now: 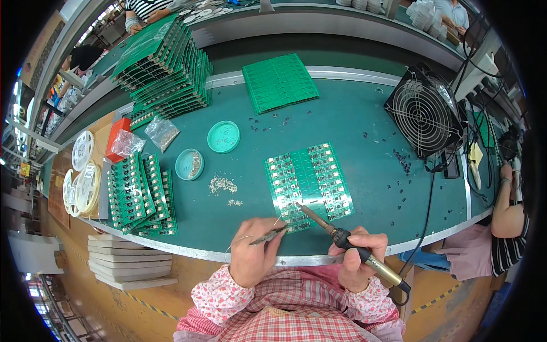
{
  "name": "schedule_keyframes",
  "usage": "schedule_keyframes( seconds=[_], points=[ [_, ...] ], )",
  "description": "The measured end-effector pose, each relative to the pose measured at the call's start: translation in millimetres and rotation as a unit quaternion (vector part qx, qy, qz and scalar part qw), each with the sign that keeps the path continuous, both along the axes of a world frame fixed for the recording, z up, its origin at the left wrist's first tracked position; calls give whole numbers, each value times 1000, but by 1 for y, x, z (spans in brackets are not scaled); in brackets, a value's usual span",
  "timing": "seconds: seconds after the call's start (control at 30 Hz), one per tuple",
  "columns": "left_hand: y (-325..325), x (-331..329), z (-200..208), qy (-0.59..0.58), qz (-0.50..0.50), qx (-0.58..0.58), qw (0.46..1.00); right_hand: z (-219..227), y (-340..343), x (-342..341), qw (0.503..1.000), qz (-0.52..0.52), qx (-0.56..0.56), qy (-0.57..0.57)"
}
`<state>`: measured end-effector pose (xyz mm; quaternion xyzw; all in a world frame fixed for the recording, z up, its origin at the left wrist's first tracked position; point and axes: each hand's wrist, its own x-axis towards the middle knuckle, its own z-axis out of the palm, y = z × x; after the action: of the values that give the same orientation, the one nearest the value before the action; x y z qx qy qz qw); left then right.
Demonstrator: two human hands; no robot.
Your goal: The person solders small electronic components onto circuit boards using a soldering iron, solder wire, and tweezers.
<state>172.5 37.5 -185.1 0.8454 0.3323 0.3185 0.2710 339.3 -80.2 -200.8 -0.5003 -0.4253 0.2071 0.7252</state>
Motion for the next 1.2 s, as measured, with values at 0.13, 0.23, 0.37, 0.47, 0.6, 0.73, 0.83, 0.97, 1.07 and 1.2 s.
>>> schedule_keyframes(
  seconds=[0.13, 0.23, 0.37, 0.47, 0.6, 0.73, 0.83, 0.97, 1.07, 1.2],
  points=[
    [0, 0, 2, 0, 0, -5, 1000, -2, 1, 2, 1000, 6, 9, -24],
    [0, 0, 1, 1, -1, -6, 1000, -1, 1, 3, 999, 8, 10, -38],
    [0, 0, -1, -7, 3, -10, 1000, 1, 2, 2, 1000, 4, 3, -31],
    [0, 0, 1, -4, -5, 4, 1000, 1, 2, 2, 999, 2, 5, -35],
    [0, 0, 0, 0, 0, 3, 1000, 3, -4, 4, 998, -3, -20, -51],
    [0, 1, 1, -5, 2, 6, 1000, -1, -14, 5, 992, -26, -102, -73],
    [0, 1, 1, -1, 6, 4, 1000, 1, -14, 4, 986, -20, -141, -87],
    [0, 0, 0, -5, 3, -2, 1000, 7, -5, 5, 982, -16, -135, -133],
    [-1, 0, 0, -11, 5, -3, 1000, 8, -7, 5, 978, 2, -165, -124],
    [-1, 1, 0, -8, 4, -1, 1000, 10, -3, 5, 978, -3, -145, -153]
  ],
)
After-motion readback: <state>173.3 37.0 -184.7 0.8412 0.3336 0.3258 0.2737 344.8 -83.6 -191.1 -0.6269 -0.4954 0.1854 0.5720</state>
